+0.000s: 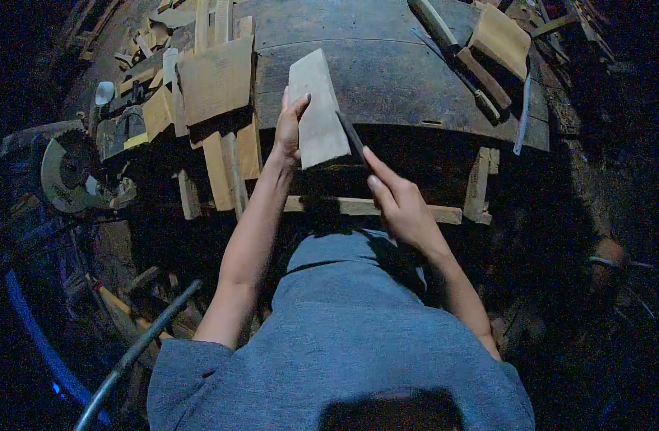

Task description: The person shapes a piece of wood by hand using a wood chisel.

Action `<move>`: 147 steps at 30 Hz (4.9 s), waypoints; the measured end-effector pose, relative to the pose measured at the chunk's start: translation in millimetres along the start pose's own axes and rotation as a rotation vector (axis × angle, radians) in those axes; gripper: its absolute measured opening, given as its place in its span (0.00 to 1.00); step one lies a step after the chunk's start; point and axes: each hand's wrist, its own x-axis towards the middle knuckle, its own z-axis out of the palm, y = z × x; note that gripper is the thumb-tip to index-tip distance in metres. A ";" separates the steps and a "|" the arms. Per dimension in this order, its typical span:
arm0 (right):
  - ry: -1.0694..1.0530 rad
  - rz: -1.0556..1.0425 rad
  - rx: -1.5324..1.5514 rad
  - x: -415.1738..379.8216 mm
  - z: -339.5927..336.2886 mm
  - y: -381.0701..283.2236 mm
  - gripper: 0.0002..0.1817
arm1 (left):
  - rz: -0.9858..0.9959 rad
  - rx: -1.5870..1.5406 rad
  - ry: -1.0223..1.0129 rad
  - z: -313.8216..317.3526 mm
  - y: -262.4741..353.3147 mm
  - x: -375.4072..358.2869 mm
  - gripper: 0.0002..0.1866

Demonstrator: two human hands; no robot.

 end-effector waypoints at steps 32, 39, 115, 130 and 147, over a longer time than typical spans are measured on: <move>0.117 -0.306 -0.132 -5.4 18.3 -6.3 0.30 | -0.214 -0.208 -0.078 -17.2 12.5 4.6 0.19; 0.112 -0.200 -0.169 4.5 20.1 -0.2 0.27 | -0.276 -0.209 -0.135 -15.2 1.3 -3.5 0.18; 0.106 0.024 0.745 64.0 20.3 10.7 0.55 | -0.065 0.216 -0.121 35.3 21.4 -74.0 0.33; 0.332 0.090 1.038 96.2 -6.9 77.0 0.39 | -0.473 -0.061 -0.310 14.0 19.7 -88.3 0.21; 0.074 -0.128 0.844 61.6 -51.5 72.4 0.33 | -0.502 -0.457 -0.491 12.9 38.4 -87.6 0.48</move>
